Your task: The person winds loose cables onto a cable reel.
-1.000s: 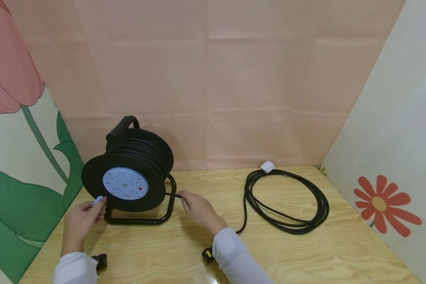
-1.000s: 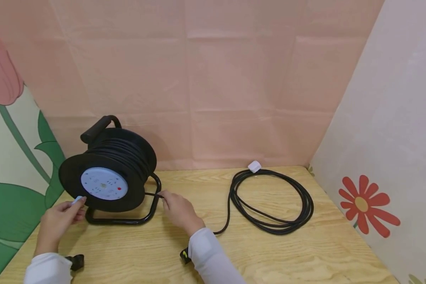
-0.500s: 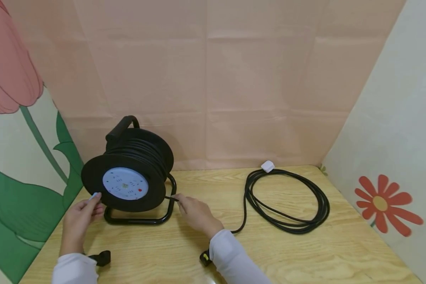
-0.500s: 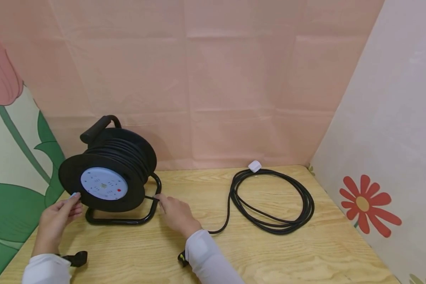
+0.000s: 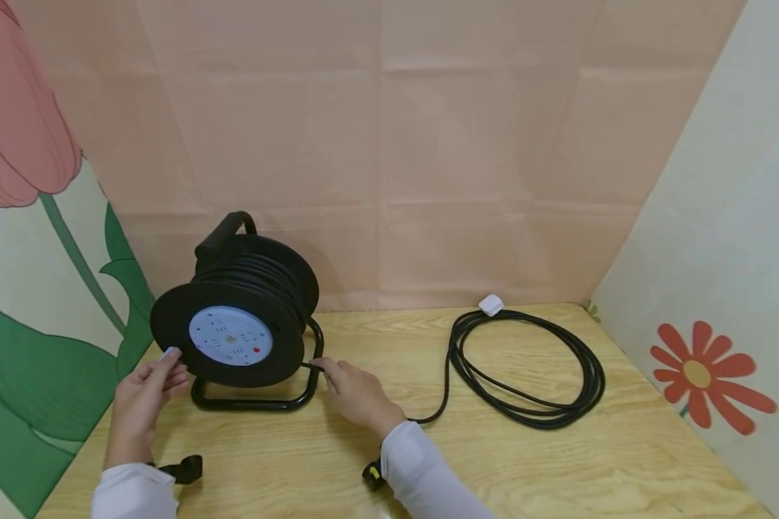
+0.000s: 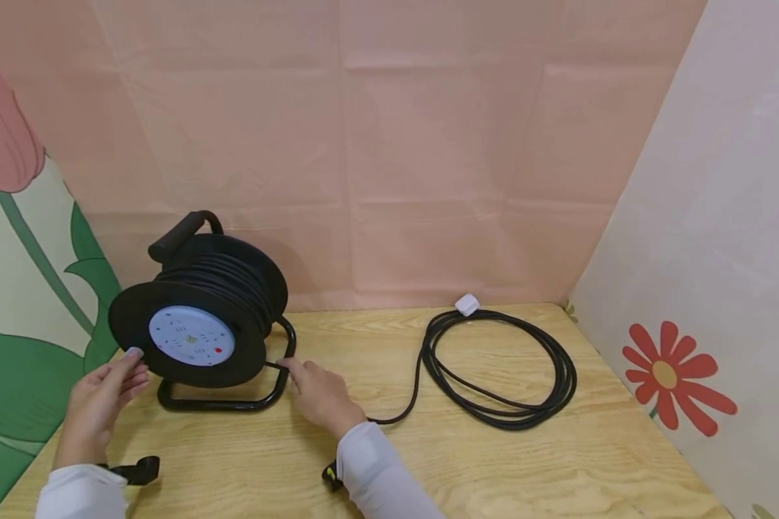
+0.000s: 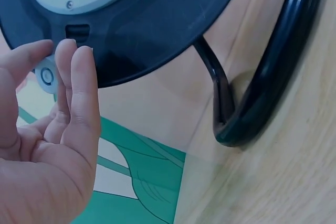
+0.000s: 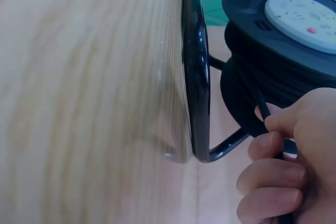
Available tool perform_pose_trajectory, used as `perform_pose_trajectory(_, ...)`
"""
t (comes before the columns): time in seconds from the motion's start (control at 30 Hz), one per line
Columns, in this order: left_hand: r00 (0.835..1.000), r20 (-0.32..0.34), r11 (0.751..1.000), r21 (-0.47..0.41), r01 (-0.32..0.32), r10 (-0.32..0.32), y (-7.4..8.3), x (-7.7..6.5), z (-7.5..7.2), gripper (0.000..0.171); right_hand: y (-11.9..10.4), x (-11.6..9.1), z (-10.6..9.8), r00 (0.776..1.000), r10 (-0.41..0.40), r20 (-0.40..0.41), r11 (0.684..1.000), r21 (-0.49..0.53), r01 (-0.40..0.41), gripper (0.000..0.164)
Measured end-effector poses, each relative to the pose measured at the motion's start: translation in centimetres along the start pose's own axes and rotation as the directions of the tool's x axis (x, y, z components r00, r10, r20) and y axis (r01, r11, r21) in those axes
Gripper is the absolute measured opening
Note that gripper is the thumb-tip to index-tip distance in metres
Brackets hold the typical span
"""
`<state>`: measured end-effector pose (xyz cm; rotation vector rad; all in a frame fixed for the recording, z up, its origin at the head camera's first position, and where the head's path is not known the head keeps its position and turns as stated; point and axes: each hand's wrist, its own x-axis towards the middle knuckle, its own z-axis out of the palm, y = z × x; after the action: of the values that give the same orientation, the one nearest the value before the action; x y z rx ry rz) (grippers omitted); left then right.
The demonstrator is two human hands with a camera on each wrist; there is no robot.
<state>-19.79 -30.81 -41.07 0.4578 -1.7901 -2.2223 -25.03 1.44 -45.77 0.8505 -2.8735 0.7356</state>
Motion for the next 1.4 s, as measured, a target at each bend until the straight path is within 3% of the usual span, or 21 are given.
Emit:
perform_pose_trajectory(0.37,0.999,0.019,0.996,-0.084,-0.042,0.043,0.6,-0.3,0.2,0.015,-0.3,-0.1,0.1,0.998,-0.019,0.052,1.0,0.001,0.019,0.044)
perform_pose_trajectory(0.57,0.999,0.019,0.995,-0.084,-0.046,0.047,0.6,-0.3,0.2,0.015,0.7,-0.2,0.1,0.998,0.059,0.035,0.996,0.071,-0.061,0.025)
perform_pose_trajectory(0.67,0.998,0.011,0.994,-0.091,-0.057,0.058,0.6,-0.3,0.4,0.015,1.6,-0.4,-0.4,0.988,0.093,0.126,0.986,0.127,-0.109,0.033)
perform_pose_trajectory(0.77,0.997,-0.007,0.991,-0.112,-0.076,0.076,0.7,-0.4,0.5,0.015,2.9,-0.9,-1.4,0.963,0.112,0.247,0.976,0.157,-0.153,0.047)
perform_pose_trajectory(0.87,0.996,-0.04,0.988,-0.13,-0.086,0.082,0.8,-0.5,0.7,0.016,4.1,-1.4,-2.6,0.948,0.121,0.295,0.967,0.181,-0.18,0.052)
perform_pose_trajectory(1.07,0.994,-0.061,0.985,-0.145,-0.097,0.089,0.9,-0.6,0.7,0.019,5.6,-1.4,-3.9,0.97,0.095,0.224,0.959,0.242,-0.15,0.042)
perform_pose_trajectory(1.2,0.993,-0.072,0.985,-0.137,-0.1,0.091,0.9,-0.5,0.7,0.02,6.9,-1.7,-4.3,0.972,0.134,0.194,0.956,0.233,-0.178,0.048)
perform_pose_trajectory(1.3,0.993,-0.078,0.986,-0.133,-0.1,0.09,0.9,-0.5,0.7,0.022,8.0,-2.0,-4.9,0.975,0.191,0.114,0.957,0.2,-0.21,0.055)
perform_pose_trajectory(1.4,0.994,-0.068,0.986,-0.136,-0.095,0.087,0.7,-0.4,0.9,0.021,8.6,-2.3,-6.1,0.987,0.16,-0.001,0.98,0.123,-0.159,0.055)
